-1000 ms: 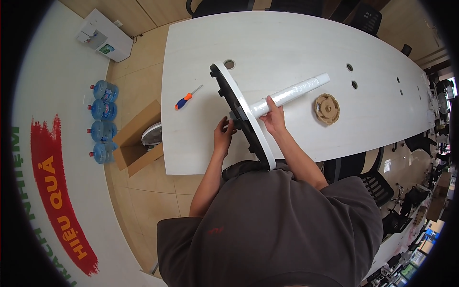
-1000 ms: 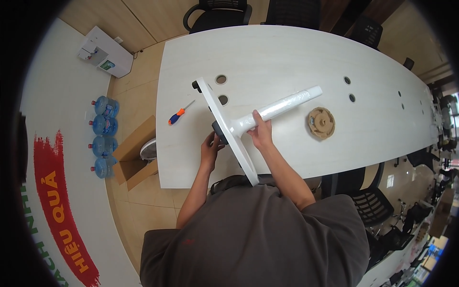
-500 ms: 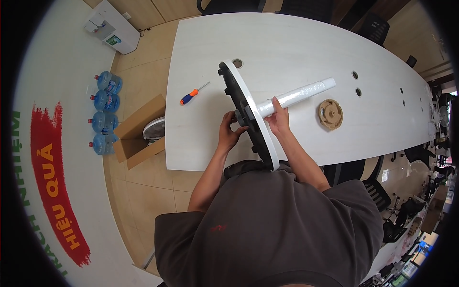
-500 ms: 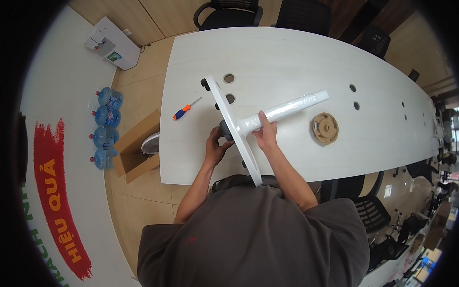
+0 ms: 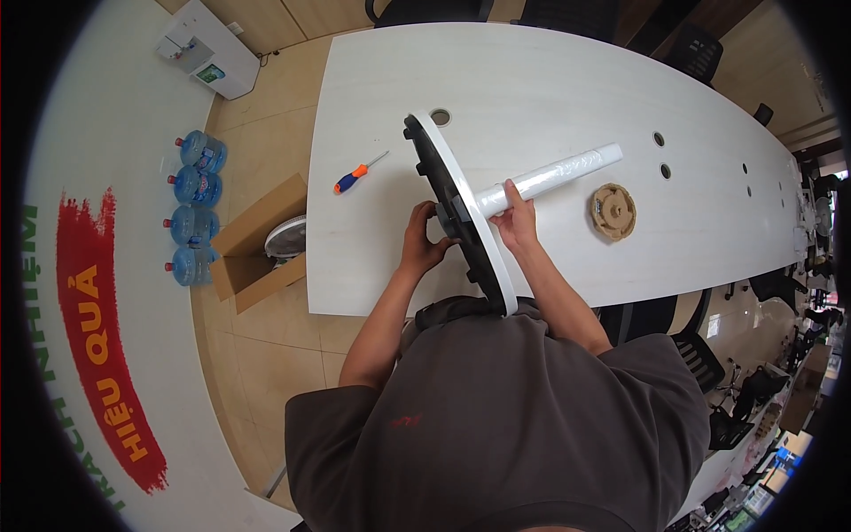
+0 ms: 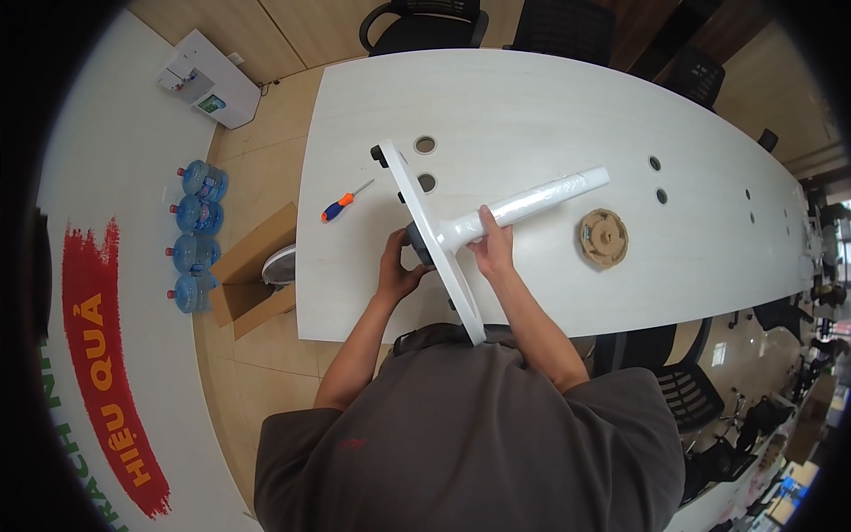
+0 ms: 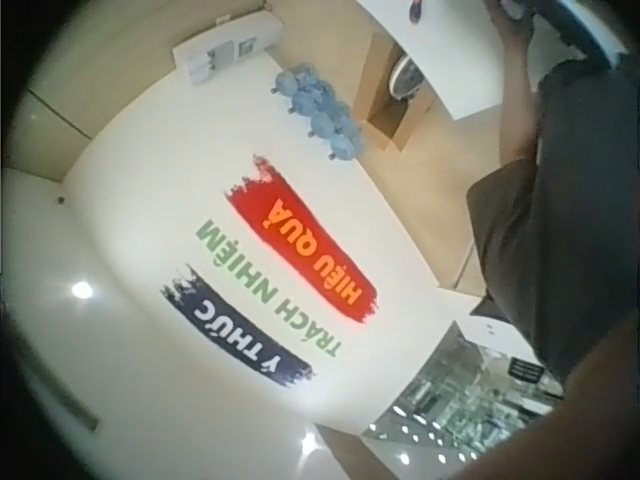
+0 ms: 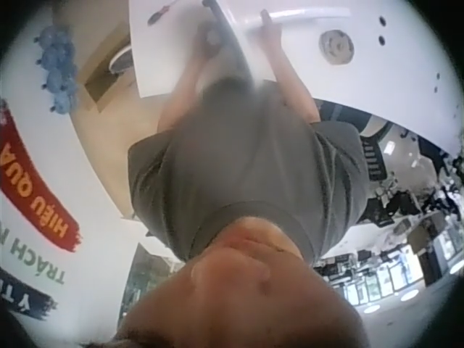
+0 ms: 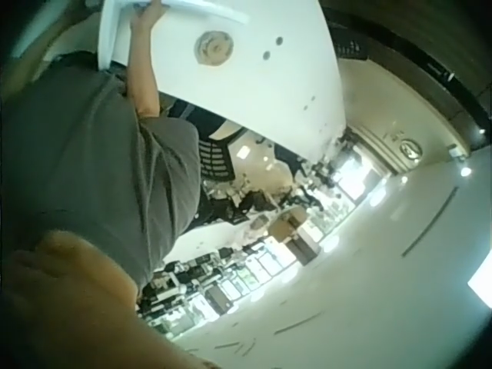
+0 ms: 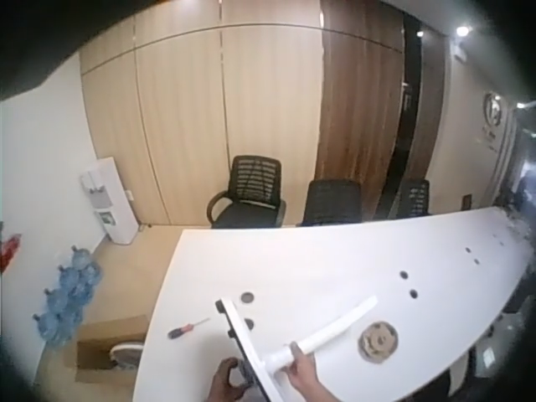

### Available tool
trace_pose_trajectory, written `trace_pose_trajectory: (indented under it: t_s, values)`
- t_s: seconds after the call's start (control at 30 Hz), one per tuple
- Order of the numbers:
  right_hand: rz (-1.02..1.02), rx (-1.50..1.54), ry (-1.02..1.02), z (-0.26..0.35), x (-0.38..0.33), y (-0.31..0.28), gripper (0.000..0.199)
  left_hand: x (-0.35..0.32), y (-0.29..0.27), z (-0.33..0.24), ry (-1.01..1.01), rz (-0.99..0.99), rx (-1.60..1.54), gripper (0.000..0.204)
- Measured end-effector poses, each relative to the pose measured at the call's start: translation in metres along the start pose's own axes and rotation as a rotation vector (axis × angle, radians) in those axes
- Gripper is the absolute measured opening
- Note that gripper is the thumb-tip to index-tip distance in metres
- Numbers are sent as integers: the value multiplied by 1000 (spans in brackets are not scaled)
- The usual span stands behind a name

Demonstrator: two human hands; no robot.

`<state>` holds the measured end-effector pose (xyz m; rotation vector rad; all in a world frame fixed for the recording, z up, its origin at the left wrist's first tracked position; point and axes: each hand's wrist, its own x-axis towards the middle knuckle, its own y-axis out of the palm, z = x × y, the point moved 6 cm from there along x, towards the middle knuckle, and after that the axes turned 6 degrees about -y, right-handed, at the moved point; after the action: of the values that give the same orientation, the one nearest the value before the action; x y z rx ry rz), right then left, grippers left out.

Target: Assembling the base and stand components of a floor fan.

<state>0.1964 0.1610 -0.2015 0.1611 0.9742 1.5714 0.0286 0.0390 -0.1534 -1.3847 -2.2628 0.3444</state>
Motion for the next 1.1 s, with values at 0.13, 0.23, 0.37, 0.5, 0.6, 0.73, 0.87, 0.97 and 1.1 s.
trace_pose_trajectory:
  t_s: [0.13, 0.23, 0.37, 0.5, 0.6, 0.73, 0.87, 0.97, 1.1]
  values:
    - [-36, -36, -25, 0, 2, -2, 43, 3, 0, 5, 17, 32, -41, 66]
    - [-41, -53, -41, -1, -2, 0, 41, -10, 11, 32, -146, 21, -169, 51]
    - [-50, -45, -53, -1, 1, -5, 40, -21, 29, 65, -688, 92, -530, 51]
    - [-35, -17, -53, 2, 2, -5, 39, -24, 33, 51, -1073, 209, -791, 57]
    - [-43, -35, -37, 1, 0, -3, 37, -24, 30, 49, -1075, 230, -728, 50]
    - [-20, -3, -39, 1, 6, -9, 39, -10, 17, 30, -634, 146, -422, 40]
    - [41, 33, -9, -4, 12, -20, 44, 2, 5, 0, -120, 58, -119, 64]
    - [18, 21, -10, -4, 12, -18, 41, 4, 7, -4, 172, 31, 190, 69]
    - [-3, 20, -14, -4, 9, -17, 40, 1, 8, 1, 153, 49, 136, 71]
